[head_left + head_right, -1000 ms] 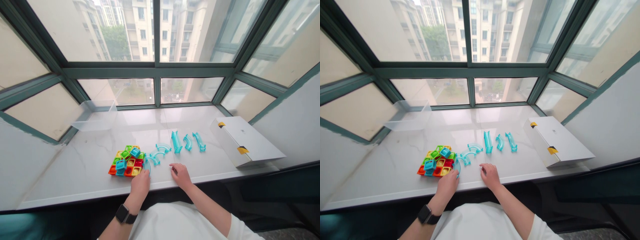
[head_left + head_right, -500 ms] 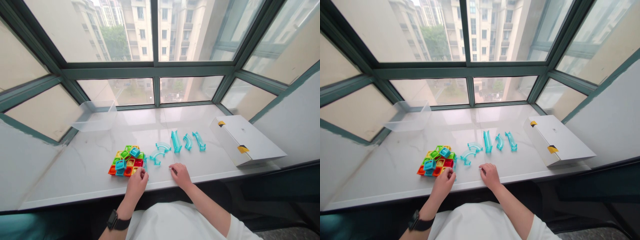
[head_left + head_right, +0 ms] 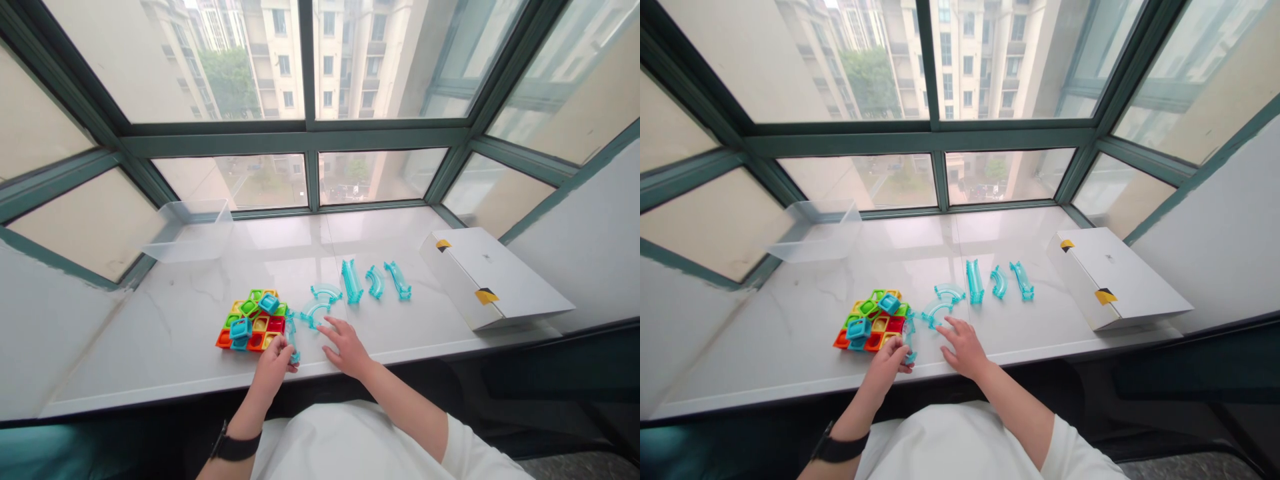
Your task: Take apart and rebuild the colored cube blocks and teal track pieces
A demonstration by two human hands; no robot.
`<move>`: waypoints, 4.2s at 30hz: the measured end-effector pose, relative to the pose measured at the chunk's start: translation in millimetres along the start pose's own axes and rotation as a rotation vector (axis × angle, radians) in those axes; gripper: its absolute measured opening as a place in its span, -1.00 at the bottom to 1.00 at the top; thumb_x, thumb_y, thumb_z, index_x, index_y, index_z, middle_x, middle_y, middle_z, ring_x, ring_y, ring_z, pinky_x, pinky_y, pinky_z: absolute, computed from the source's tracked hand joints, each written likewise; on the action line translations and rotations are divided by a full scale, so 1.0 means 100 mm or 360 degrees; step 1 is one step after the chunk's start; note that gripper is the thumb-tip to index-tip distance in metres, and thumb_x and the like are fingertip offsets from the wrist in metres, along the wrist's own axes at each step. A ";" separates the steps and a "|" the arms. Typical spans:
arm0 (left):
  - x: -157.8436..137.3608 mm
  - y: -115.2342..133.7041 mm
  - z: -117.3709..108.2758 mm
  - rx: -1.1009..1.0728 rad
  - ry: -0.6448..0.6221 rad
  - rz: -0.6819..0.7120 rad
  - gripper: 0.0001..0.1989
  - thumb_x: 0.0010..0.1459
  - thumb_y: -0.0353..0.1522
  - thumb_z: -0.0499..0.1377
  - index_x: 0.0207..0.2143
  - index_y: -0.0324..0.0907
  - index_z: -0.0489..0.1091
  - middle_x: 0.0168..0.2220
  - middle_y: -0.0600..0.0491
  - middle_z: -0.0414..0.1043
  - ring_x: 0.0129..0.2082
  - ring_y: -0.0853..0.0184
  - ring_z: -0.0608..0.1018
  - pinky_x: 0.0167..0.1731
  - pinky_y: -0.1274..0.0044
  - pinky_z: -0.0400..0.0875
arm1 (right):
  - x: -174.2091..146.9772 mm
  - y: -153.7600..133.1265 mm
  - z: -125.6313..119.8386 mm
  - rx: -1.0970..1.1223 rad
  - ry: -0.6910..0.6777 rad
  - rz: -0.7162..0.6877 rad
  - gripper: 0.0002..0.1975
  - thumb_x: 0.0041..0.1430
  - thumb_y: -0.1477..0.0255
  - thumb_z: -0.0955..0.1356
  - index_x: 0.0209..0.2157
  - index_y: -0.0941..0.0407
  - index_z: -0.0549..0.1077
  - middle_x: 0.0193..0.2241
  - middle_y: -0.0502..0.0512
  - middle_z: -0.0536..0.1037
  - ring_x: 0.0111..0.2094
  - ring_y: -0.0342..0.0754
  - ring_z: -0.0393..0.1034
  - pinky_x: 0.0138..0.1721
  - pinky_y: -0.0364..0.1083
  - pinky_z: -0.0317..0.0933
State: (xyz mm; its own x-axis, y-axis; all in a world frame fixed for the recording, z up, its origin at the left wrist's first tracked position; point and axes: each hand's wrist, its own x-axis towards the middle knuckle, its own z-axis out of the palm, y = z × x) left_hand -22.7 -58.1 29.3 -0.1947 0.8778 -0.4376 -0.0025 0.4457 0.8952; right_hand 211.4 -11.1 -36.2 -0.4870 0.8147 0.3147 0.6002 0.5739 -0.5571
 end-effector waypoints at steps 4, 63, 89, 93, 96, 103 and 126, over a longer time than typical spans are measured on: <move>-0.02 0.00 0.00 -0.0148 0.0017 -0.0073 -0.59 -0.08 -0.09 0.35 -0.37 -0.12 0.25 -0.48 0.18 0.43 -0.50 0.32 0.62 -0.44 0.48 0.58 | 0.13 -0.07 0.12 0.0009 -0.0075 -0.0058 -0.39 0.28 0.40 0.40 0.35 -0.03 0.36 0.33 0.21 0.41 0.29 0.24 0.30 0.28 0.25 0.23; -0.38 0.61 0.66 0.0741 -0.0319 0.0839 -0.75 0.44 -0.19 0.03 -0.03 -0.10 0.40 -0.35 0.05 0.54 -0.40 0.29 0.55 -0.36 0.49 0.36 | 0.25 -0.59 -0.93 0.0947 0.0255 0.0761 -0.59 0.28 0.15 0.37 -0.53 0.05 0.20 -0.57 -0.12 0.21 -0.45 -0.12 0.13 -0.36 -0.12 0.08; -0.37 0.46 0.69 0.1005 -0.0377 0.0902 -0.76 0.47 -0.23 -0.10 -0.28 -0.05 0.22 -0.38 0.08 0.36 -0.38 0.24 0.43 -0.34 0.45 0.17 | 0.19 -0.49 -1.00 0.0406 0.0174 0.0777 -0.44 0.40 0.08 0.27 -0.64 0.07 0.28 -0.68 -0.07 0.29 -0.56 -0.11 0.18 -0.45 -0.10 -0.03; -0.38 0.49 0.71 0.0968 -0.0442 0.0890 -0.74 0.48 -0.19 -0.08 -0.24 -0.06 0.29 -0.36 0.07 0.40 -0.35 0.23 0.46 -0.32 0.45 0.23 | 0.19 -0.44 -1.04 0.0418 0.0217 0.0715 -0.41 0.46 0.05 0.21 -0.60 0.06 0.36 -0.63 -0.02 0.43 -0.54 -0.08 0.28 -0.45 -0.09 0.01; -0.39 0.53 0.71 0.0858 -0.0522 0.0826 -0.68 0.48 -0.13 -0.06 -0.16 -0.08 0.39 -0.33 0.06 0.48 -0.32 0.24 0.50 -0.28 0.45 0.31 | 0.18 -0.40 -1.07 0.0308 0.0263 0.0671 -0.41 0.48 0.07 0.21 -0.61 0.06 0.34 -0.64 -0.03 0.39 -0.56 -0.09 0.22 -0.45 -0.09 -0.02; -0.25 0.44 0.82 0.0320 -0.0718 0.0481 -0.54 0.39 -0.01 0.08 0.00 -0.16 0.51 -0.18 -0.03 0.60 -0.35 0.31 0.58 -0.19 0.40 0.51 | 0.10 -0.28 -1.13 0.0368 0.0325 0.0606 -0.66 0.43 0.15 0.31 -0.34 0.07 0.52 -0.54 -0.05 0.42 -0.46 -0.08 0.33 -0.35 -0.10 0.20; 0.32 0.52 1.93 -0.0095 -0.0832 0.0264 -0.42 0.30 0.02 0.20 0.14 -0.21 0.45 0.07 -0.21 0.58 -0.19 0.24 0.67 -0.10 0.32 0.57 | -0.34 0.31 -1.25 0.0239 0.0720 0.0345 -0.76 0.42 0.44 0.32 -0.05 -0.04 0.63 -0.15 0.15 0.60 -0.09 0.08 0.55 -0.03 0.07 0.48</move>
State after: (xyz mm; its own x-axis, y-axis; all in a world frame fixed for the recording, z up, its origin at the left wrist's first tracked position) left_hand 159.8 26.9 45.5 0.3157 0.9124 -0.2606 -0.0718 0.2968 0.9522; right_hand 326.2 -11.0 31.5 -0.0190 0.8867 0.4619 0.5433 0.3970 -0.7397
